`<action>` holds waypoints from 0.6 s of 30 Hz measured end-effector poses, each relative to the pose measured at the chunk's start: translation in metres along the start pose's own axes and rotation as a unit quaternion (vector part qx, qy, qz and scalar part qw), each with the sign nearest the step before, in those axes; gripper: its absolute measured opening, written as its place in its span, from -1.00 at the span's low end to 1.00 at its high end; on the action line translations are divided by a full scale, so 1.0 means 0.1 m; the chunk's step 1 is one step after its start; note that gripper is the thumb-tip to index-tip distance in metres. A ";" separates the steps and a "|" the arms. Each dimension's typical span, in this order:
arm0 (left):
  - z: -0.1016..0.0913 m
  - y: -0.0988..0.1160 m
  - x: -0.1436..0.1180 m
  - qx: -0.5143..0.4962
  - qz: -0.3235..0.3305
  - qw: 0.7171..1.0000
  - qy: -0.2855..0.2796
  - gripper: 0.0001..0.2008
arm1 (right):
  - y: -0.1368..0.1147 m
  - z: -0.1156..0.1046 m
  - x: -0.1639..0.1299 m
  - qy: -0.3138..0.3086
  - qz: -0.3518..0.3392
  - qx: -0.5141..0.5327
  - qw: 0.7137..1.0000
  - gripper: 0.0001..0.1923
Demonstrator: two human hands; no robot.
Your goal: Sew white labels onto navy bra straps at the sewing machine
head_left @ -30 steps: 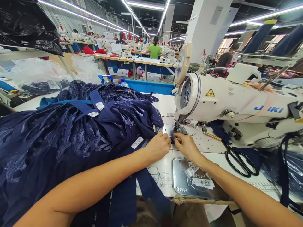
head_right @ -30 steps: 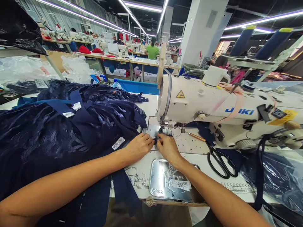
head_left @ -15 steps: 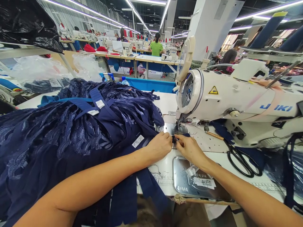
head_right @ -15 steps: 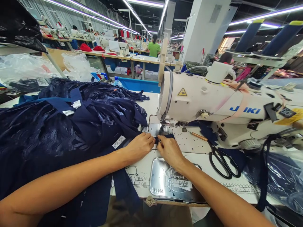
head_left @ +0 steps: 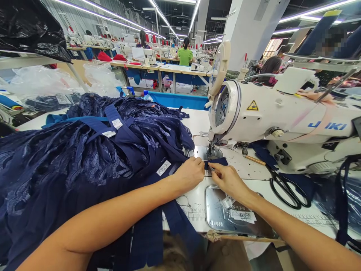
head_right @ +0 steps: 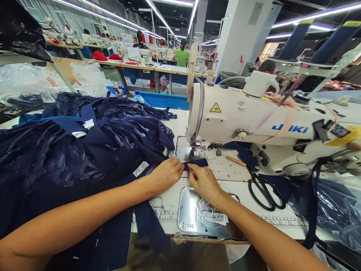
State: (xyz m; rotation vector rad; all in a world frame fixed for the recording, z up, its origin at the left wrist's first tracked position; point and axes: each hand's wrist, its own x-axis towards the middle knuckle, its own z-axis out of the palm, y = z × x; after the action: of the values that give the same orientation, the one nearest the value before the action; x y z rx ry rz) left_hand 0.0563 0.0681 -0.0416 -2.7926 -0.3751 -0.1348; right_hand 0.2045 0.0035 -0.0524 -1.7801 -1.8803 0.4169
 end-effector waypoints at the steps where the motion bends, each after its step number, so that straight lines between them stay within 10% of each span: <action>1: 0.00 0.00 0.00 -0.001 0.002 1.000 0.000 -0.84 | 0.00 0.00 0.00 0.000 -0.001 -0.003 1.000 -0.57; 11: 0.06 -0.07 -0.05 -0.013 -0.020 0.999 0.049 -0.86 | 0.20 -0.28 0.07 -0.016 -0.113 -0.022 0.993 -0.66; 18: 0.09 -0.11 -0.06 -0.020 -0.019 0.998 0.059 -0.85 | 0.37 -0.35 0.24 0.034 -0.342 -0.290 0.893 -0.66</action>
State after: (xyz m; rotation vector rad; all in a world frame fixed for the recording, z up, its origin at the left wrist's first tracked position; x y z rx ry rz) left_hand 0.0482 0.0794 -0.0478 -2.8009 -0.3998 -0.3186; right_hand 0.2550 0.0264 -0.0401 -1.2551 -2.5773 -0.5083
